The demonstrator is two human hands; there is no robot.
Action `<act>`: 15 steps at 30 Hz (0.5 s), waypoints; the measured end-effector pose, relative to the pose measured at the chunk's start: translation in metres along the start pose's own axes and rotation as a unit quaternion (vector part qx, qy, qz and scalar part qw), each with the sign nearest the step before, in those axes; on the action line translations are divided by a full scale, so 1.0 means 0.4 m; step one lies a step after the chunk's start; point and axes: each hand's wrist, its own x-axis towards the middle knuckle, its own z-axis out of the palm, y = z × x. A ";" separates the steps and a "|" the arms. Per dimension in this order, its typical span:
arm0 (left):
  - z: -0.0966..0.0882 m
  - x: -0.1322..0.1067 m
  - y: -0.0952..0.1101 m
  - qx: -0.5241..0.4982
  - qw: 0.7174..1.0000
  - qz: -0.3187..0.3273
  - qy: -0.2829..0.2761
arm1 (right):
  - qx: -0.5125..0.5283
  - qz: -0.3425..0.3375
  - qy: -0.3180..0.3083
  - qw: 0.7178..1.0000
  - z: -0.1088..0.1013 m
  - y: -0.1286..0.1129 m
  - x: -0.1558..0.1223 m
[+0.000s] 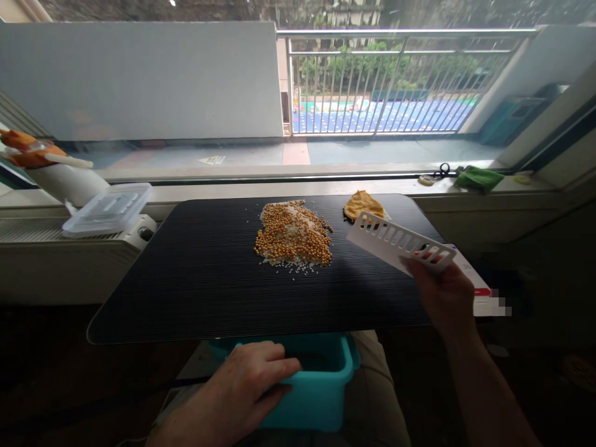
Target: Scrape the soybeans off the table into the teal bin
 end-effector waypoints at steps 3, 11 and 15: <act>0.005 0.002 -0.002 -0.004 1.000 0.006 0.004 | -0.023 -0.024 0.035 0.999 0.018 0.004 0.051; 0.003 0.003 0.007 -0.002 1.000 -0.002 -0.007 | 0.027 -0.007 0.043 0.999 0.099 0.061 0.126; 0.001 0.006 0.010 -0.001 1.000 0.000 -0.003 | 0.065 0.001 0.032 0.997 0.142 0.101 0.146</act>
